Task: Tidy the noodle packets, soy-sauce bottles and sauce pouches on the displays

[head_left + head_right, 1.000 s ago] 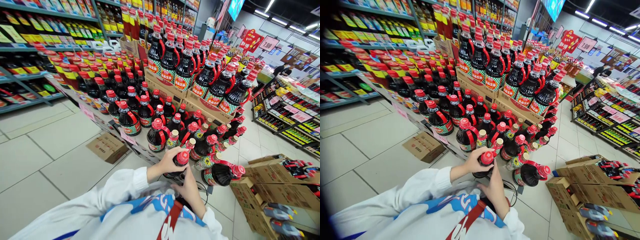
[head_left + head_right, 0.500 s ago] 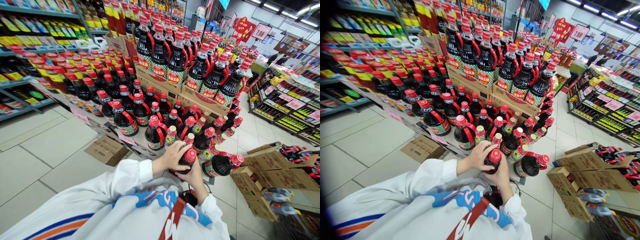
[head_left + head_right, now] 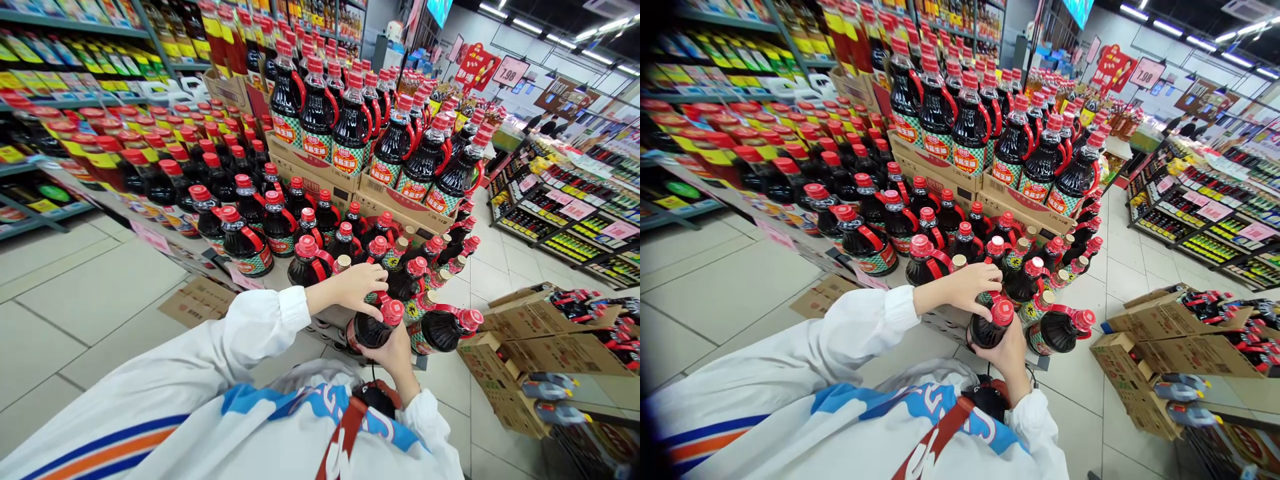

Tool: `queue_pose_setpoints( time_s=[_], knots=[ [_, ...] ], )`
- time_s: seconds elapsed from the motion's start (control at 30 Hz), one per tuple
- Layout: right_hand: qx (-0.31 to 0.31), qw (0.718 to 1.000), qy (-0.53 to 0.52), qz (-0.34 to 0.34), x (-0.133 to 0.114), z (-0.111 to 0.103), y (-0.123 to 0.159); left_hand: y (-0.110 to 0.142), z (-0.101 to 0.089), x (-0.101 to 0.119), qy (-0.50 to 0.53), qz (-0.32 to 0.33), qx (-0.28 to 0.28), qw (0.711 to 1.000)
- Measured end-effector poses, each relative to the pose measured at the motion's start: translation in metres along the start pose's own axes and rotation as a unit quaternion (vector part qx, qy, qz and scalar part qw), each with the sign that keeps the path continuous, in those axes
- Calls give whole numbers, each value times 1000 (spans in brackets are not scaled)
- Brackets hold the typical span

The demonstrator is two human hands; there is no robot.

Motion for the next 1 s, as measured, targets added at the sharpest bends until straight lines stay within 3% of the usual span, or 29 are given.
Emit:
queue_pose_setpoints(
  time_s=[0.17,0.37,0.5,0.6,0.7,0.83,1.0],
  knots=[
    [120,989,40,74,-17,10,12,14,2,8,-18,-73,4,997],
    [169,977,52,117,-30,18,19,9,1,11,-36,-87,-19,995],
    [260,943,118,171,-24,26,22,-8,5,16,-43,-86,-61,994],
    [319,919,154,172,-21,34,17,-15,8,18,-44,-116,-76,989],
    [311,925,141,167,-17,34,18,-15,8,18,-42,-133,-73,987],
    [245,955,41,160,1,22,42,-13,9,16,-32,-119,-62,990],
    [168,947,-114,249,49,28,78,-18,9,10,-16,-109,-77,991]
  ],
)
Point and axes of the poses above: each hand's wrist, its own y-axis away from the middle knuckle, its own z-axis out of the palm, x = y × z, the point moved 3 cm from there along -y, towards the middle knuckle, and after that the axes turned 7 degrees about -y, right-handed, at the moved point
